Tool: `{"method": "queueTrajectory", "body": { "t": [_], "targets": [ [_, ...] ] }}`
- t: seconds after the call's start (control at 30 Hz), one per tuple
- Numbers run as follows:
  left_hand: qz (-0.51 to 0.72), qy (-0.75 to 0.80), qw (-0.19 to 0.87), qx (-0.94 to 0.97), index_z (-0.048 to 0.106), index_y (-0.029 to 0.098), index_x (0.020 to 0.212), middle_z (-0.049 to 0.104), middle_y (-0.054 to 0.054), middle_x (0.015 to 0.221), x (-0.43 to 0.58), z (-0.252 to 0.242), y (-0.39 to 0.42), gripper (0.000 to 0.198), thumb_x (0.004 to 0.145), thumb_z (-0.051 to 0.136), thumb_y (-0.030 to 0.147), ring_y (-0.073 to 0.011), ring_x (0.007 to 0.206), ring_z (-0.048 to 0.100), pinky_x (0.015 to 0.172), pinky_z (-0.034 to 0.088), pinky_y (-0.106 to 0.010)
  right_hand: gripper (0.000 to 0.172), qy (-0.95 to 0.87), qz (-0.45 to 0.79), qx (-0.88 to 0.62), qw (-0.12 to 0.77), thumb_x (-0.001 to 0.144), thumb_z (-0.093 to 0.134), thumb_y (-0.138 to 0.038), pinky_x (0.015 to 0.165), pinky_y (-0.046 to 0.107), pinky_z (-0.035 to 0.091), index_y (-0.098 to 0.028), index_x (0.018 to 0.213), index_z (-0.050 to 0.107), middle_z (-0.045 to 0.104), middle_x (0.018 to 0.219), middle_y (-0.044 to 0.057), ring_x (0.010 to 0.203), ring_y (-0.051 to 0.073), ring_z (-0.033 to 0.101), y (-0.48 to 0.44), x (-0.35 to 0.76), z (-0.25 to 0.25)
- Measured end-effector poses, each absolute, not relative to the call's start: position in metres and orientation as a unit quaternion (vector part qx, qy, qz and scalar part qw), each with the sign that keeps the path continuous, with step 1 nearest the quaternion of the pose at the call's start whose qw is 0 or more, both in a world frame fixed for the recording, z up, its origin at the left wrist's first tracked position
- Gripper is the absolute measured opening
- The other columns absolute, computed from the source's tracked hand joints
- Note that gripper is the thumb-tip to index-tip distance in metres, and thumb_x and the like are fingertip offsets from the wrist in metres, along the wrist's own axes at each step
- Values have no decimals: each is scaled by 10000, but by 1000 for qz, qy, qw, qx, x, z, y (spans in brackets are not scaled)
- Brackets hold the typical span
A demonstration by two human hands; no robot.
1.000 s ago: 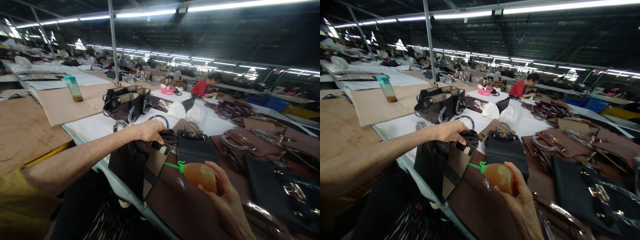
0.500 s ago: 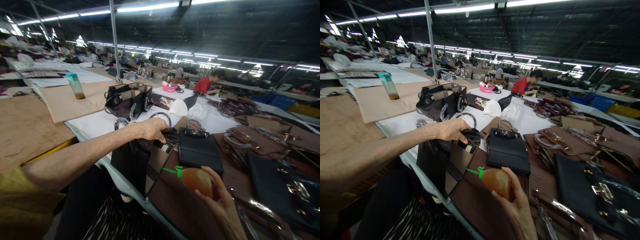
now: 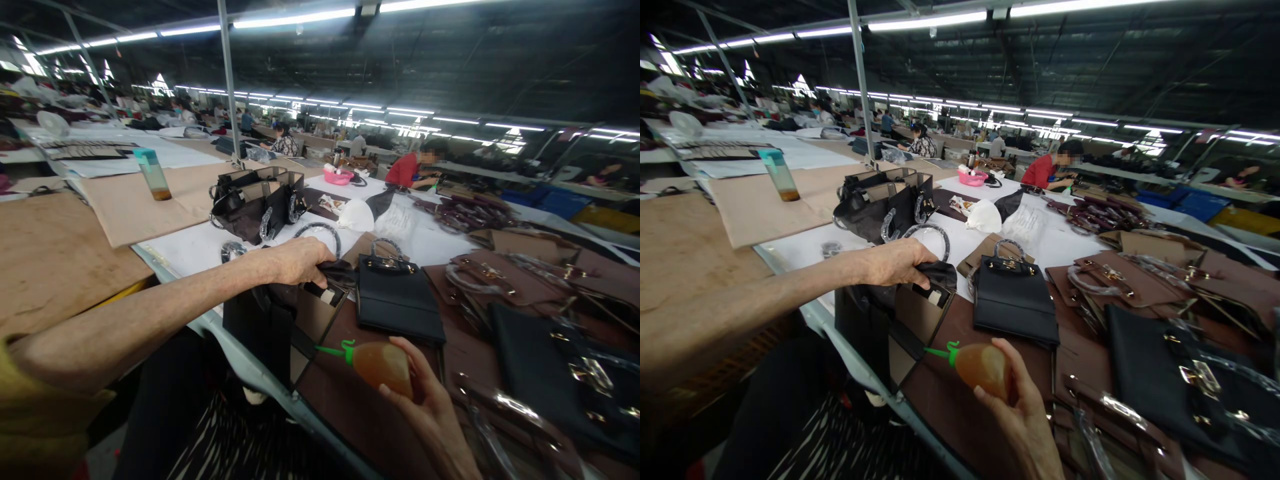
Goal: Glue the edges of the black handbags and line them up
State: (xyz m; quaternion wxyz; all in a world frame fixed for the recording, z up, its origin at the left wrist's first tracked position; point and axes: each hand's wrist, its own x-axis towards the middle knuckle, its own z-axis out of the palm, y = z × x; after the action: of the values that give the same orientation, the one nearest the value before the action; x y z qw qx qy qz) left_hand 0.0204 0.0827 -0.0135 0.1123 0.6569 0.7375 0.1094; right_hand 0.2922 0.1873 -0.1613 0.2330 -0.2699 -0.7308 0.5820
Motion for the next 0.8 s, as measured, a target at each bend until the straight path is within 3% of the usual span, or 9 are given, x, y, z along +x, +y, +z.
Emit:
{"method": "queueTrajectory", "body": {
  "t": [0.2,0.33,0.47,0.63,0.8],
  "targets": [
    [123,721,94,675,607,150,679,450,54,511,13,-1,75,77,708,637,214,-90,526,423,488,274,-193,590,-659,646,-285,258,656,716,-396,743,326,496,-265,1182,483,636,1006,41,915,267,598,177,288,-143],
    [136,727,22,673,632,150,800,557,23,677,10,22,70,103,774,588,239,-112,649,497,580,328,-191,608,-591,687,-306,292,676,696,-434,642,324,506,-257,1200,445,621,997,56,842,263,602,179,284,-128],
    [105,722,-69,681,612,178,904,570,-14,834,22,27,64,132,831,537,259,-146,776,528,666,367,-211,588,-559,710,-288,318,700,696,-408,680,335,501,-270,1204,428,579,1088,65,934,277,574,192,282,-127],
    [18,718,-67,692,558,185,888,553,-38,859,45,-7,52,129,865,491,292,-172,783,524,640,389,-244,636,-597,683,-299,294,700,707,-409,699,350,502,-249,1232,398,585,1067,71,936,284,565,206,285,-140],
    [43,708,-97,698,517,173,842,555,-48,877,52,-29,44,176,909,390,275,-188,827,494,710,396,-286,630,-635,642,-312,296,711,690,-427,702,344,504,-232,1230,392,593,1028,73,919,276,569,211,283,-147]
  ]
}}
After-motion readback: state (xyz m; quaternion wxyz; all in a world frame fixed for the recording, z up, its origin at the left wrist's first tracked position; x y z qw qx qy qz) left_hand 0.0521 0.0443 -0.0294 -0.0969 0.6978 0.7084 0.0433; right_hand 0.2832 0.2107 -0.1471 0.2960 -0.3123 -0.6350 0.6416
